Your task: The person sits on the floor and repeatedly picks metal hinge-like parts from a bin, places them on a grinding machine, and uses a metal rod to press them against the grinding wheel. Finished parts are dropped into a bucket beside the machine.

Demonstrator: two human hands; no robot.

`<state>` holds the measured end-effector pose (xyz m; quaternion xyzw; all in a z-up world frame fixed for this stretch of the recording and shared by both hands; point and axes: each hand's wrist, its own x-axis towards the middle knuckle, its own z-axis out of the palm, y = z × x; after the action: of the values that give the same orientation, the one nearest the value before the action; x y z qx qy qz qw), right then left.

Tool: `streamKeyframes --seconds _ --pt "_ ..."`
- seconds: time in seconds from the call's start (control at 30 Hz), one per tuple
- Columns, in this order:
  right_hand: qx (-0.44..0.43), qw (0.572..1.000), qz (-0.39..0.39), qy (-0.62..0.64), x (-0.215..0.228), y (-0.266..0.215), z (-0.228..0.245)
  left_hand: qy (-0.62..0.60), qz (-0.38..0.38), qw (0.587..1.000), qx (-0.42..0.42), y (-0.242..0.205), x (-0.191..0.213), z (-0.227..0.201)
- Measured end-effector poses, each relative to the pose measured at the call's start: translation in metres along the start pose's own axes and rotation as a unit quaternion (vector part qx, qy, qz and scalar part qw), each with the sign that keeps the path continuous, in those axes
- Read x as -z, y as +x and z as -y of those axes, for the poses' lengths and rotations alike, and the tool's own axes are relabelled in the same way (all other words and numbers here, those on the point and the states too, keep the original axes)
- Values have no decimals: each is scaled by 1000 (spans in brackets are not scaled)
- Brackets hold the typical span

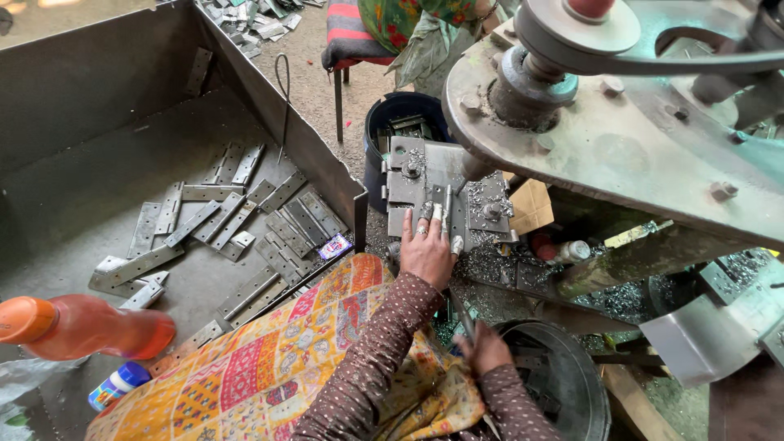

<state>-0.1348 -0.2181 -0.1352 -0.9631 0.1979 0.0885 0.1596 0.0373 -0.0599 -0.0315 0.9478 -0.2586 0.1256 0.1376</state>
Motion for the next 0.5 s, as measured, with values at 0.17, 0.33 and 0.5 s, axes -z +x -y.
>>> streamKeyframes --seconds 0.17,0.33,0.5 --pt "-49 985 161 28 -21 1 -5 -4 -60 998 -16 -13 -4 -1" --pt "31 992 126 -3 16 36 -18 18 11 1000 -17 4 -22 9" --pt "5 995 96 18 -9 31 -31 57 -15 998 -13 34 -51 10"
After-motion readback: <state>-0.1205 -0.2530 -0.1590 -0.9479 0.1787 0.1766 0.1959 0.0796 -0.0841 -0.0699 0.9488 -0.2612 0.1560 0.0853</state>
